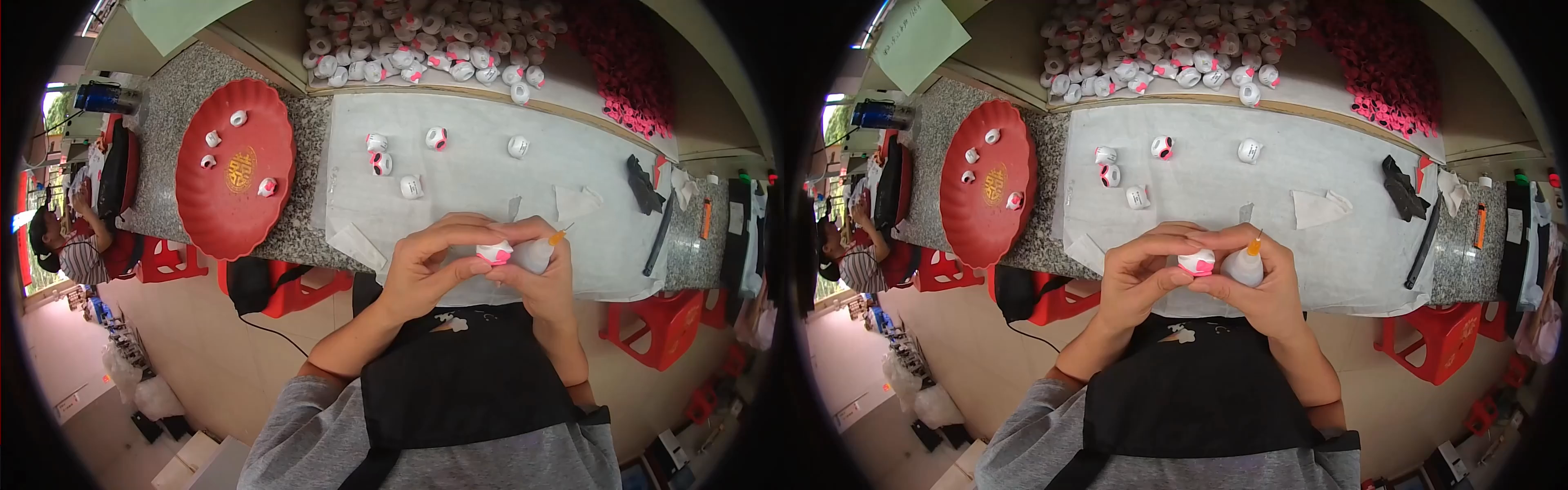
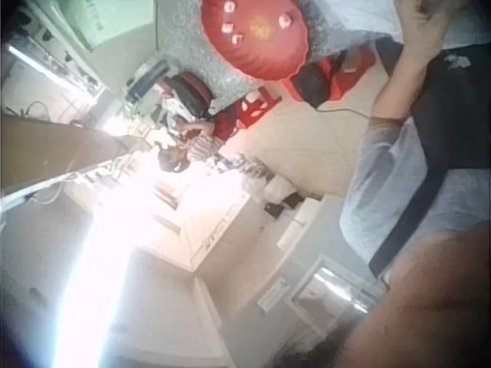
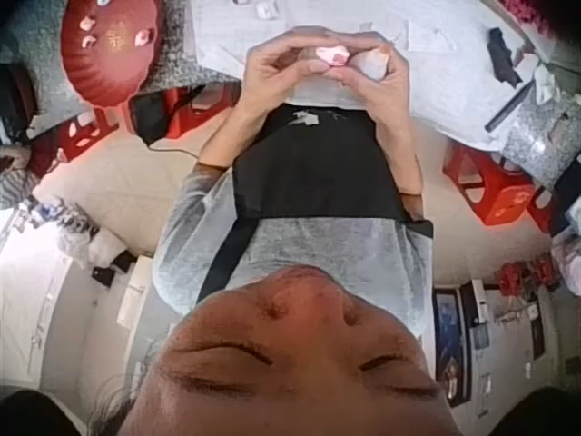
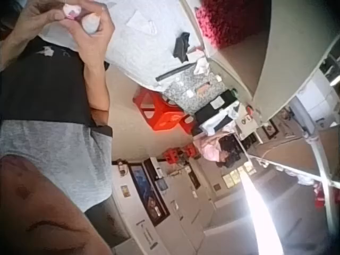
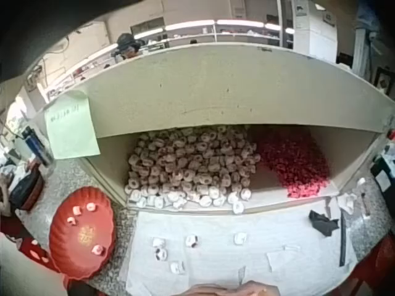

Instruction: Assembling small plastic figurines by applying glue and joining components.

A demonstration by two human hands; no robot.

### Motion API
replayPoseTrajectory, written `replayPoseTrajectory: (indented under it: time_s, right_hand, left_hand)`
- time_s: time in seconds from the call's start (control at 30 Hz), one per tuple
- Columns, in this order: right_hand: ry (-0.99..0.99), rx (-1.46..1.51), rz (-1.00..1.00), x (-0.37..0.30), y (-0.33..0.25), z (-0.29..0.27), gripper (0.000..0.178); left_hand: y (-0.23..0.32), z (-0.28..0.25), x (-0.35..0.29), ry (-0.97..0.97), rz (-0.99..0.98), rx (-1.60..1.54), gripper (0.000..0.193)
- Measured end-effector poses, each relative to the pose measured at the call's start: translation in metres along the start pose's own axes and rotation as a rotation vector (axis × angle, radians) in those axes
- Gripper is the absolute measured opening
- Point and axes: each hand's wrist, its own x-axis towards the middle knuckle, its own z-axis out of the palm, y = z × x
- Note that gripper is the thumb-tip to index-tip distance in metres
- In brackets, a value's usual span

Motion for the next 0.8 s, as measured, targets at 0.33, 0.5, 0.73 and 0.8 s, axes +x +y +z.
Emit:
replayPoseTrajectory:
  time_s: [0.33, 0.5, 0.73, 0.8]
  right_hand:
    - [0.004, 0.127, 0.027, 0.0001, -0.0033, 0.0006, 0.028]
    - [0.005, 0.099, 0.026, -0.0001, -0.0051, 0.0009, 0.029]
    - [-0.005, 0.11, 0.027, 0.0006, -0.0021, -0.0042, 0.028]
    - [0.005, 0.103, 0.035, 0.0012, -0.0038, -0.0038, 0.029]
  left_hand:
    - [0.0012, -0.0025, 0.0026, -0.075, 0.014, -0.004, 0.018]
    - [-0.0017, -0.0007, 0.0013, -0.08, 0.06, -0.008, 0.021]
    - [-0.0002, 0.003, 0.0026, -0.035, -0.018, -0.006, 0.026]
    - [-0.0004, 0.0025, 0.0028, -0.053, -0.012, 0.017, 0.027]
